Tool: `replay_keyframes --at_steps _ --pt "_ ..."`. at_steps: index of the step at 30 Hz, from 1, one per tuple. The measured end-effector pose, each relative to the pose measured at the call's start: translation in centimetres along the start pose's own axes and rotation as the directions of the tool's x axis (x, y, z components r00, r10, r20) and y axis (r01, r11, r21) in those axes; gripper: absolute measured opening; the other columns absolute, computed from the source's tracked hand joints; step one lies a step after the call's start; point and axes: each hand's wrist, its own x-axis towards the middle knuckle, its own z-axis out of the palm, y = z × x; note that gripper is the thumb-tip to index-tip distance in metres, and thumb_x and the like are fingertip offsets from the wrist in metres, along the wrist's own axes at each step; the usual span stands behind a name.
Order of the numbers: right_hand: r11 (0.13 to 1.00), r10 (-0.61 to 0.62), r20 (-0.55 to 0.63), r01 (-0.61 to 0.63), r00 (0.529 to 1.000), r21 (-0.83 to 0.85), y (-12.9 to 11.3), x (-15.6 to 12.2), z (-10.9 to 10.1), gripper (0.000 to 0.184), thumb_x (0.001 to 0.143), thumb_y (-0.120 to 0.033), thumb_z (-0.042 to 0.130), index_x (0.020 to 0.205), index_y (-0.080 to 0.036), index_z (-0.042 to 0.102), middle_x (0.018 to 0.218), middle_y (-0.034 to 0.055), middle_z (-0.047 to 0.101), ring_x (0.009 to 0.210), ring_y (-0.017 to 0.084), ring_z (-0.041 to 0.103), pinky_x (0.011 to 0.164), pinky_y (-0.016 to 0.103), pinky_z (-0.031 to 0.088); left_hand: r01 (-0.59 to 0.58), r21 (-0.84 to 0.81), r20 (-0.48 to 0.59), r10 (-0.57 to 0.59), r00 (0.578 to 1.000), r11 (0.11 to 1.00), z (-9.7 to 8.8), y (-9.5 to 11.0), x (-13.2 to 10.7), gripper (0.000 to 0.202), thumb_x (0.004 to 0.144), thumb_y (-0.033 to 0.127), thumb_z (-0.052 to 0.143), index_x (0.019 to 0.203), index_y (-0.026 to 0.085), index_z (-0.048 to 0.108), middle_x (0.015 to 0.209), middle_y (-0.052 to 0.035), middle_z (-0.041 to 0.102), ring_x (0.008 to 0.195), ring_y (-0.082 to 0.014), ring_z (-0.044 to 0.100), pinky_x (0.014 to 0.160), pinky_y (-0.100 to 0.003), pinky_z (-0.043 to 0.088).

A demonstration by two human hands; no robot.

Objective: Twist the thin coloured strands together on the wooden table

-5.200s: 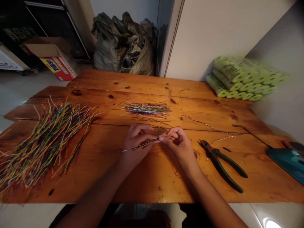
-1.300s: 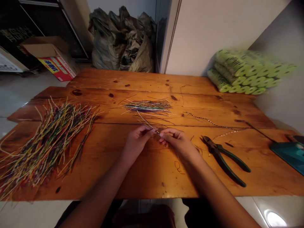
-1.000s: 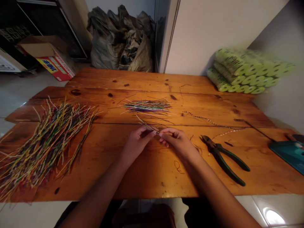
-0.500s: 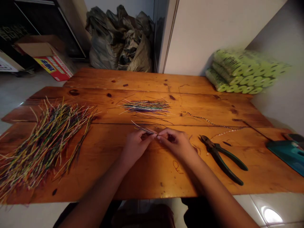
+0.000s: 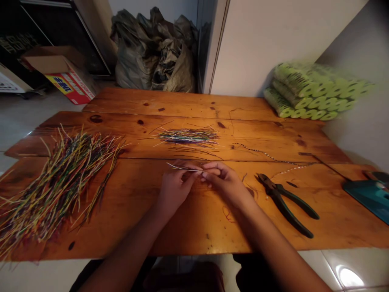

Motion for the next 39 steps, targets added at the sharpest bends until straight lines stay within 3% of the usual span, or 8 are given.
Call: replay_keyframes --at_steps 7,13,15,20,25,31,37,39 --pt "0.963 0.139 -0.104 -0.11 0.985 0.246 -0.3 -0.3 0.5 0.03 0.061 -0.02 0.072 0.088 -0.021 0.059 0.078 -0.0017 0.067 0.064 0.009 0.061 0.058 0.02 0.043 -0.137 0.201 -0.072 0.154 0.985 0.97 0.2 -0.3 0.1 0.007 0.078 0.023 0.058 0.076 0.023 0.065 0.076 -0.0004 0.058 0.082 -0.0176 0.05 0.075 -0.031 0.04" --pt "0.968 -0.223 -0.246 0.184 0.943 -0.171 -0.2 -0.4 0.9 0.027 0.064 -0.023 0.07 0.088 -0.023 0.058 0.075 -0.0011 0.067 0.075 0.014 0.062 0.075 0.029 0.047 -0.074 0.128 -0.107 0.088 0.99 0.989 0.7 -0.5 0.0 0.007 0.078 0.023 0.059 0.075 0.021 0.064 0.077 0.0002 0.058 0.081 -0.016 0.052 0.075 -0.03 0.04" --pt "0.944 -0.242 -0.24 0.171 0.94 -0.283 -0.1 -0.3 0.8 0.033 0.065 -0.028 0.07 0.095 -0.023 0.057 0.076 0.0 0.067 0.075 0.016 0.063 0.074 0.03 0.047 -0.081 0.115 -0.129 0.096 0.987 0.99 0.6 -0.5 0.0 0.006 0.078 0.022 0.059 0.076 0.021 0.064 0.077 0.0004 0.058 0.081 -0.016 0.052 0.076 -0.03 0.04" --pt "0.995 0.007 -0.07 -0.014 0.998 -0.098 -0.5 0.2 -0.1 0.028 0.073 -0.044 0.06 0.077 -0.017 0.062 0.068 0.0022 0.066 0.064 0.013 0.06 0.068 0.027 0.045 -0.112 0.145 -0.145 0.133 0.98 0.983 0.3 -0.5 0.0 0.006 0.078 0.022 0.059 0.077 0.022 0.065 0.077 0.0006 0.057 0.081 -0.0156 0.051 0.075 -0.031 0.041" --pt "0.998 0.035 0.041 -0.033 0.999 -0.06 -1.2 0.2 -0.5 0.014 0.071 -0.032 0.063 0.068 -0.018 0.065 0.067 -0.0016 0.064 0.064 0.009 0.056 0.065 0.022 0.041 -0.177 0.184 -0.08 0.194 0.978 0.967 0.1 -0.4 -0.1 0.006 0.079 0.023 0.058 0.078 0.022 0.064 0.079 0.0005 0.057 0.082 -0.0156 0.05 0.073 -0.031 0.041" --pt "0.931 -0.207 -0.099 0.164 0.973 -0.327 -0.7 -0.4 0.2 0.012 0.074 -0.031 0.062 0.075 -0.019 0.064 0.069 -0.0005 0.064 0.065 0.013 0.057 0.063 0.025 0.042 -0.099 0.096 -0.11 0.11 0.988 0.99 0.7 -0.3 -0.1 0.004 0.077 0.021 0.06 0.076 0.022 0.064 0.078 0.0004 0.057 0.082 -0.0162 0.051 0.075 -0.031 0.041" --pt "0.574 -0.534 -0.033 0.333 0.845 -0.748 -1.1 -1.4 0.9 0.013 0.081 -0.025 0.053 0.081 -0.021 0.066 0.081 0.0039 0.067 0.081 0.019 0.058 0.077 0.031 0.042 0.098 -0.153 -0.098 -0.114 0.989 0.983 1.9 -0.5 -0.7 0.009 0.08 0.019 0.054 0.076 0.02 0.063 0.079 -0.0009 0.06 0.081 -0.0157 0.056 0.073 -0.029 0.044" --pt "0.65 -0.484 -0.048 0.323 0.874 -0.688 -0.9 -1.2 0.9 0.015 0.082 -0.029 0.053 0.083 -0.022 0.066 0.083 0.0038 0.068 0.082 0.019 0.058 0.078 0.031 0.042 0.097 -0.136 -0.113 -0.113 0.987 0.986 1.8 -0.6 -0.6 0.009 0.08 0.021 0.054 0.077 0.02 0.063 0.08 -0.0013 0.06 0.083 -0.0165 0.056 0.076 -0.03 0.044"
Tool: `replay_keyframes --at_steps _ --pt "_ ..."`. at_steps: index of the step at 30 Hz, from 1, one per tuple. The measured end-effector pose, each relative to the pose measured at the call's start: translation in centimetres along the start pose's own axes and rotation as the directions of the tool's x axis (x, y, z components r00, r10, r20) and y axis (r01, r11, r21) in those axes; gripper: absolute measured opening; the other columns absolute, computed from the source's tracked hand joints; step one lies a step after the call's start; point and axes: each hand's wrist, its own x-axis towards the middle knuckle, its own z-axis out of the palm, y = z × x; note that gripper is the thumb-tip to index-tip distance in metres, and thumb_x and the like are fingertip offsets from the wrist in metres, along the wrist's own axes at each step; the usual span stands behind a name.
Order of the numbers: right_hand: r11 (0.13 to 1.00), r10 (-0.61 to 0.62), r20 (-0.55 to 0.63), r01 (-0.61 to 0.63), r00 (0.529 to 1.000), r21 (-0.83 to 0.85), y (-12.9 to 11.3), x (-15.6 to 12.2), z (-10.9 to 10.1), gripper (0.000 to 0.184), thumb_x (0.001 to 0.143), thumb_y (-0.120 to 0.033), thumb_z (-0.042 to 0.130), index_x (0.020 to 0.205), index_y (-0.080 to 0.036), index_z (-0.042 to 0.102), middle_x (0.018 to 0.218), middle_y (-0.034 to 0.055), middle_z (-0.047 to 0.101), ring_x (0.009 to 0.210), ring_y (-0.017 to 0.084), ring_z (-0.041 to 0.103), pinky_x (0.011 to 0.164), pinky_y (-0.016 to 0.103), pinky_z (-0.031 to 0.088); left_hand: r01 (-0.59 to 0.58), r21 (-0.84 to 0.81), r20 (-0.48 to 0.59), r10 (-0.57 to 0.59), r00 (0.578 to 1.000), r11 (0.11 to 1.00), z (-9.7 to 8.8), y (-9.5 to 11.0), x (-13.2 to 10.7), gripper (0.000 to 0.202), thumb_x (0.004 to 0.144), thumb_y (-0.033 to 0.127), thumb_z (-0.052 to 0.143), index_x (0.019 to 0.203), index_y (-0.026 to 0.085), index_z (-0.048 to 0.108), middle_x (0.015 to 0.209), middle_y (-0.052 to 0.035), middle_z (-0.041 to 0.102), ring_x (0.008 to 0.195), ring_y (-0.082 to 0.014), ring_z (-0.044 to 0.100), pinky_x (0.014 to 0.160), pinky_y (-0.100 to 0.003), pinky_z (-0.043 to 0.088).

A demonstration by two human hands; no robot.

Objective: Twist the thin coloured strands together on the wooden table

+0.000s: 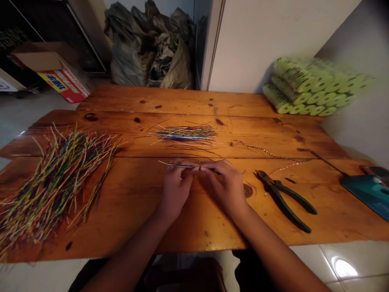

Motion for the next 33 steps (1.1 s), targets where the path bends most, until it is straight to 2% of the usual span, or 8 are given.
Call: replay_keyframes --at_steps 2,6,10,15,21,27,31,33 --pt "0.965 0.132 0.07 -0.144 0.989 0.219 0.4 0.3 0.2 0.019 0.082 -0.034 0.052 0.081 -0.022 0.066 0.08 0.0028 0.068 0.077 0.017 0.059 0.073 0.029 0.042 -0.043 0.048 -0.024 0.044 0.999 0.998 -0.3 0.0 0.2 0.01 0.08 0.023 0.055 0.076 0.02 0.063 0.078 -0.0009 0.061 0.084 -0.0169 0.055 0.079 -0.032 0.042" --pt "0.697 0.315 0.338 -0.458 0.887 0.552 1.4 1.0 0.0 0.022 0.08 -0.036 0.055 0.073 -0.019 0.066 0.069 -0.0002 0.064 0.06 0.009 0.053 0.054 0.022 0.037 -0.121 0.149 -0.02 0.126 0.992 0.981 -0.9 0.4 0.6 0.008 0.079 0.021 0.057 0.075 0.021 0.064 0.077 -0.0002 0.061 0.083 -0.017 0.053 0.08 -0.033 0.041" --pt "0.532 0.364 0.492 -0.61 0.791 0.587 1.5 1.2 -0.5 0.014 0.073 -0.031 0.065 0.07 -0.017 0.066 0.062 -0.0022 0.062 0.057 0.006 0.051 0.051 0.018 0.033 -0.185 0.158 0.018 0.185 0.983 0.97 -1.0 0.6 0.6 0.005 0.078 0.02 0.059 0.076 0.021 0.064 0.077 0.0002 0.06 0.082 -0.0163 0.053 0.077 -0.032 0.041" --pt "0.41 0.446 0.547 -0.705 0.709 0.579 1.4 1.0 -0.8 0.011 0.067 -0.027 0.07 0.071 -0.017 0.067 0.064 -0.002 0.063 0.059 0.005 0.053 0.053 0.017 0.036 -0.25 0.177 0.054 0.245 0.968 0.952 -1.0 0.6 0.6 0.004 0.077 0.021 0.06 0.076 0.021 0.064 0.076 0.0012 0.059 0.081 -0.0154 0.052 0.074 -0.031 0.04" --pt "0.402 0.421 0.576 -0.714 0.701 0.574 1.7 1.0 -1.0 0.007 0.067 -0.022 0.068 0.07 -0.016 0.065 0.063 -0.0028 0.061 0.058 0.004 0.053 0.049 0.014 0.036 -0.282 0.2 0.113 0.264 0.958 0.938 -1.1 0.8 0.6 0.005 0.077 0.019 0.06 0.075 0.022 0.063 0.075 0.002 0.059 0.08 -0.0156 0.051 0.072 -0.031 0.039" --pt "0.48 0.366 0.622 -0.713 0.692 0.511 1.8 1.5 -1.6 0.003 0.067 -0.02 0.064 0.067 -0.017 0.062 0.061 -0.0034 0.058 0.056 0.006 0.051 0.05 0.017 0.036 -0.329 0.181 0.163 0.302 0.939 0.927 -1.3 0.9 0.8 0.006 0.079 0.021 0.058 0.076 0.023 0.062 0.076 0.0019 0.058 0.079 -0.0152 0.051 0.073 -0.031 0.04" --pt "0.594 0.336 0.586 -0.649 0.737 0.476 1.7 1.5 -1.5 0.005 0.064 -0.019 0.064 0.066 -0.018 0.06 0.06 -0.0043 0.055 0.054 0.007 0.047 0.051 0.02 0.035 -0.338 0.189 0.207 0.299 0.931 0.922 -1.4 0.9 0.8 0.006 0.079 0.02 0.057 0.077 0.023 0.062 0.076 0.002 0.058 0.078 -0.015 0.051 0.073 -0.032 0.04" --pt "0.669 0.311 0.531 -0.579 0.788 0.466 2.0 1.4 -1.0 0.008 0.062 -0.017 0.064 0.063 -0.018 0.056 0.058 -0.0061 0.051 0.052 0.006 0.043 0.05 0.021 0.032 -0.331 0.19 0.221 0.288 0.932 0.924 -1.3 1.0 0.8 0.007 0.079 0.02 0.057 0.076 0.023 0.062 0.075 0.0018 0.058 0.077 -0.0151 0.051 0.072 -0.031 0.04"
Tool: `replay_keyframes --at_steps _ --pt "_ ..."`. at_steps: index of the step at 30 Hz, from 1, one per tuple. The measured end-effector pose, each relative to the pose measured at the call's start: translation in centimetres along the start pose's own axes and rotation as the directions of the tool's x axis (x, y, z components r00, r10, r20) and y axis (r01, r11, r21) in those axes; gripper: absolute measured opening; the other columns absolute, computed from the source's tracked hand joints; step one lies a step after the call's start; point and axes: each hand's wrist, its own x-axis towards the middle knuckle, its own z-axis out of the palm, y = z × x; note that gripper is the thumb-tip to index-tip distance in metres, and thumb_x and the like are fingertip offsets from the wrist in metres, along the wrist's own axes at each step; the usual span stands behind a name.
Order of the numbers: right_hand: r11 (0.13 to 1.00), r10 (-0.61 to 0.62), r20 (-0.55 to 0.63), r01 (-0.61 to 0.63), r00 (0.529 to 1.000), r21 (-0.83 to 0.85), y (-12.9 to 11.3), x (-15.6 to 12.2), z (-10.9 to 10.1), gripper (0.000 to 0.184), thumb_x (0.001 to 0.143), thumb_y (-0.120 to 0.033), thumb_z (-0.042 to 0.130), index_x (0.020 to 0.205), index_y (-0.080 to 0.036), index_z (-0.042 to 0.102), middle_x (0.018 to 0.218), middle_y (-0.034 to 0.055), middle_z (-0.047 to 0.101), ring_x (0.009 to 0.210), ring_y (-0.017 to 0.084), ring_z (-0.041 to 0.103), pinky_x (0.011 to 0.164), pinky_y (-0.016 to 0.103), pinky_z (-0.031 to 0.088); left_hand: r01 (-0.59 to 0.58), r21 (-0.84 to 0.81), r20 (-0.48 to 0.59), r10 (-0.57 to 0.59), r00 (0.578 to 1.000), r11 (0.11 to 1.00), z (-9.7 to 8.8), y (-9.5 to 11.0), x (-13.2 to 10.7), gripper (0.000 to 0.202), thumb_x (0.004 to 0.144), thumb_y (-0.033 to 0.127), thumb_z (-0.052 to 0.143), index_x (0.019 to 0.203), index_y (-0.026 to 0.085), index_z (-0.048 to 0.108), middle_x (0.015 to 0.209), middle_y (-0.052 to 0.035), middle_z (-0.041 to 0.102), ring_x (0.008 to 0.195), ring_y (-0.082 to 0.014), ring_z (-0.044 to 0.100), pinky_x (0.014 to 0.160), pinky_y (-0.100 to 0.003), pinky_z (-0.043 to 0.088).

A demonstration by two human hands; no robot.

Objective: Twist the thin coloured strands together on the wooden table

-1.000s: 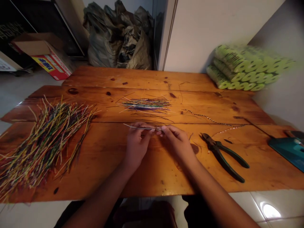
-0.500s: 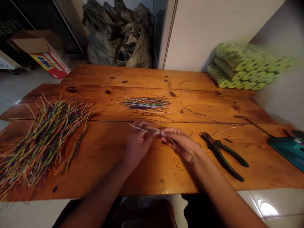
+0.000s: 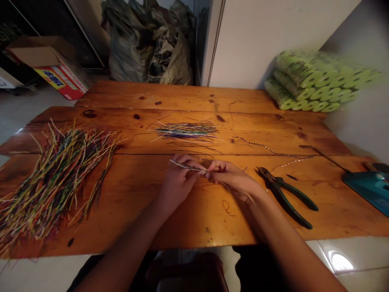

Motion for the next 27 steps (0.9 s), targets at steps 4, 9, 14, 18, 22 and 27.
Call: replay_keyframes --at_steps 4,9,14,18,22,27 --pt "0.968 -0.205 -0.086 0.189 0.975 -0.165 0.9 0.4 0.6 0.016 0.063 -0.015 0.064 0.062 -0.019 0.049 0.055 -0.0093 0.04 0.049 0.006 0.035 0.048 0.02 0.026 0.015 -0.002 -0.02 -0.015 1.0 1.0 0.0 0.1 0.1 0.007 0.079 0.022 0.058 0.074 0.022 0.062 0.074 0.0011 0.057 0.078 -0.0158 0.05 0.071 -0.031 0.04" --pt "0.981 -0.163 -0.011 0.161 0.987 -0.109 -0.2 -0.1 0.5 0.013 0.068 -0.023 0.065 0.075 -0.019 0.054 0.065 -0.0062 0.05 0.058 0.007 0.045 0.054 0.02 0.033 0.041 0.026 -0.078 -0.039 0.996 0.999 -0.3 -0.4 -0.1 0.006 0.079 0.023 0.058 0.077 0.021 0.063 0.076 0.0007 0.057 0.081 -0.0164 0.05 0.073 -0.031 0.04" --pt "0.989 -0.074 0.085 0.084 0.994 -0.122 -1.0 -0.5 0.2 0.019 0.071 -0.031 0.063 0.084 -0.019 0.057 0.069 -0.0035 0.056 0.059 0.009 0.049 0.057 0.022 0.037 0.04 0.054 -0.093 -0.035 0.995 0.998 -0.4 -0.6 0.0 0.007 0.08 0.025 0.057 0.077 0.023 0.063 0.076 0.001 0.057 0.081 -0.0166 0.05 0.073 -0.031 0.04" --pt "0.828 -0.316 -0.021 0.265 0.948 -0.493 -0.9 -0.8 0.5 0.014 0.076 -0.034 0.059 0.079 -0.021 0.057 0.062 -0.0049 0.051 0.056 0.009 0.044 0.052 0.021 0.033 0.035 0.056 -0.075 -0.031 0.997 0.998 -0.3 -0.4 0.0 0.007 0.08 0.025 0.057 0.076 0.023 0.062 0.076 0.0008 0.057 0.081 -0.0168 0.05 0.073 -0.031 0.04" --pt "0.481 -0.475 0.021 0.28 0.88 -0.831 -0.9 -1.4 0.9 0.009 0.079 -0.029 0.054 0.074 -0.022 0.057 0.061 -0.004 0.053 0.054 0.01 0.045 0.052 0.021 0.03 0.021 0.06 -0.062 -0.017 0.998 0.998 -0.2 -0.2 -0.1 0.008 0.08 0.026 0.056 0.076 0.022 0.062 0.076 0.0005 0.057 0.081 -0.0171 0.05 0.072 -0.032 0.04" --pt "0.269 -0.558 -0.003 0.178 0.83 -0.947 -0.7 -1.9 1.4 0.009 0.08 -0.028 0.05 0.076 -0.022 0.056 0.06 -0.0023 0.06 0.053 0.012 0.052 0.051 0.023 0.03 -0.013 0.083 -0.081 0.019 0.997 0.996 -0.2 0.4 -0.4 0.009 0.08 0.025 0.055 0.074 0.022 0.061 0.074 0.0004 0.056 0.079 -0.017 0.049 0.072 -0.032 0.039"
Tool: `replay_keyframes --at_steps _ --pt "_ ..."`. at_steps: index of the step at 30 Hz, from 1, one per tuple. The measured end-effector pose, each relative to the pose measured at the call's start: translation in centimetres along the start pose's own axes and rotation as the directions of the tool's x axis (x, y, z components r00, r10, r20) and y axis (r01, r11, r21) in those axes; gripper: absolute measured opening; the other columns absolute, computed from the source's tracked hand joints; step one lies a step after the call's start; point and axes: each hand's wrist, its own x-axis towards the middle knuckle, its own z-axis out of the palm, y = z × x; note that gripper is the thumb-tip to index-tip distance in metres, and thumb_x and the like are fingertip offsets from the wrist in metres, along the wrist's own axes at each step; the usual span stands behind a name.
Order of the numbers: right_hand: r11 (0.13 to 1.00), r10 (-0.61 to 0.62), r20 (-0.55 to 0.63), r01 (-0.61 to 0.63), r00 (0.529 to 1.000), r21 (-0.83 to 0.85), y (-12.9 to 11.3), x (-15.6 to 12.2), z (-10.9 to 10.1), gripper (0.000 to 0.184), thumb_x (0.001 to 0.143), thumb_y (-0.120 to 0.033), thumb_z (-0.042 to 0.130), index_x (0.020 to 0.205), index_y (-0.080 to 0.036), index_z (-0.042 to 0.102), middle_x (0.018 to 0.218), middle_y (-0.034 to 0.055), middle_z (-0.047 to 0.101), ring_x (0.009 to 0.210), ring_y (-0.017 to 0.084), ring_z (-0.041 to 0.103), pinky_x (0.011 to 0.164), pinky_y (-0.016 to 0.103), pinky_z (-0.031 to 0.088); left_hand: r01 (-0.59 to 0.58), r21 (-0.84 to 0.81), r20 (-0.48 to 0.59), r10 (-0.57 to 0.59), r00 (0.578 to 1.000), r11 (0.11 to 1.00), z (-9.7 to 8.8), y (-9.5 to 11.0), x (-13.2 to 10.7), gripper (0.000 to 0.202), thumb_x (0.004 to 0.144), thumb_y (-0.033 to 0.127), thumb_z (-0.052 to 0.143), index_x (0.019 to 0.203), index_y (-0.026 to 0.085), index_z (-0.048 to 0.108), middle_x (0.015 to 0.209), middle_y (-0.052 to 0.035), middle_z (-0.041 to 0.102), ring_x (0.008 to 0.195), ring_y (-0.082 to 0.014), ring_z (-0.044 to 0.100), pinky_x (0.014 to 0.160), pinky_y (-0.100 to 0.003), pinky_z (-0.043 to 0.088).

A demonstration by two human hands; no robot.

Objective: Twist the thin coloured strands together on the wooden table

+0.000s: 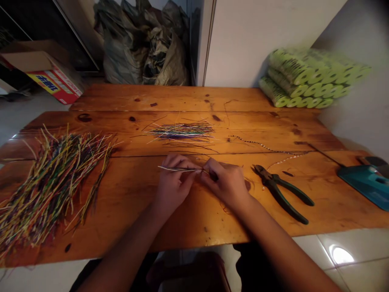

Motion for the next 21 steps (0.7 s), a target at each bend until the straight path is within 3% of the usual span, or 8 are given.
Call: replay_keyframes --at_steps 2,5,9,12,14,17,21 --pt "0.998 0.038 -0.017 -0.038 0.999 0.048 -0.2 -0.1 0.1 0.008 0.08 -0.028 0.051 0.08 -0.023 0.057 0.065 -0.0013 0.063 0.057 0.013 0.056 0.053 0.023 0.033 -0.024 0.025 -0.019 0.024 1.0 0.999 -0.2 0.2 -0.1 0.008 0.08 0.025 0.055 0.075 0.022 0.061 0.074 0.0003 0.056 0.078 -0.0169 0.049 0.072 -0.032 0.039" --pt "0.944 0.126 0.009 -0.122 0.992 0.308 -0.2 0.1 0.1 0.008 0.078 -0.029 0.057 0.083 -0.023 0.057 0.074 -0.001 0.067 0.063 0.013 0.061 0.058 0.023 0.041 -0.034 0.075 -0.063 0.038 0.997 0.997 -0.4 0.2 -0.1 0.007 0.08 0.024 0.056 0.077 0.022 0.061 0.074 0.0001 0.056 0.078 -0.0168 0.049 0.072 -0.032 0.039" --pt "0.713 0.177 0.114 -0.207 0.978 0.669 0.0 0.5 0.3 0.013 0.075 -0.027 0.06 0.087 -0.023 0.057 0.083 -0.0002 0.068 0.078 0.014 0.065 0.069 0.025 0.048 -0.019 0.138 -0.095 0.033 0.995 0.99 -0.4 -0.2 -0.2 0.006 0.08 0.025 0.056 0.077 0.023 0.061 0.075 0.0001 0.056 0.079 -0.017 0.05 0.073 -0.033 0.039" --pt "0.549 0.198 0.186 -0.266 0.962 0.792 0.1 0.7 0.6 0.017 0.073 -0.025 0.062 0.089 -0.022 0.056 0.083 0.0003 0.068 0.08 0.014 0.065 0.075 0.028 0.049 -0.013 0.147 -0.092 0.027 0.995 0.989 -0.3 -0.4 -0.2 0.007 0.08 0.026 0.056 0.076 0.023 0.061 0.076 0.0001 0.056 0.079 -0.0172 0.05 0.073 -0.033 0.04" --pt "0.49 0.237 0.194 -0.29 0.952 0.822 0.1 0.7 0.8 0.021 0.072 -0.025 0.063 0.091 -0.022 0.055 0.082 0.0005 0.068 0.081 0.015 0.065 0.077 0.029 0.05 -0.008 0.136 -0.09 0.021 0.996 0.991 -0.2 -0.4 -0.2 0.007 0.08 0.026 0.056 0.077 0.024 0.061 0.076 0.0003 0.057 0.08 -0.0171 0.05 0.073 -0.033 0.04" --pt "0.52 0.29 0.132 -0.272 0.948 0.81 -0.2 0.5 1.0 0.023 0.071 -0.024 0.064 0.092 -0.023 0.054 0.082 0.0 0.069 0.082 0.015 0.065 0.078 0.029 0.05 0.027 0.078 -0.098 -0.019 0.995 0.997 0.0 -0.3 -0.1 0.006 0.079 0.025 0.056 0.077 0.023 0.061 0.076 0.0003 0.057 0.08 -0.0167 0.05 0.074 -0.032 0.04" --pt "0.801 0.227 -0.068 -0.147 0.971 0.58 -0.9 0.0 0.7 0.015 0.079 -0.021 0.055 0.093 -0.025 0.057 0.091 0.0013 0.069 0.087 0.017 0.065 0.079 0.03 0.048 0.131 -0.075 -0.075 -0.136 0.988 0.989 0.2 -0.3 0.2 0.007 0.079 0.024 0.056 0.075 0.022 0.061 0.074 0.0003 0.058 0.079 -0.0165 0.052 0.073 -0.031 0.041"
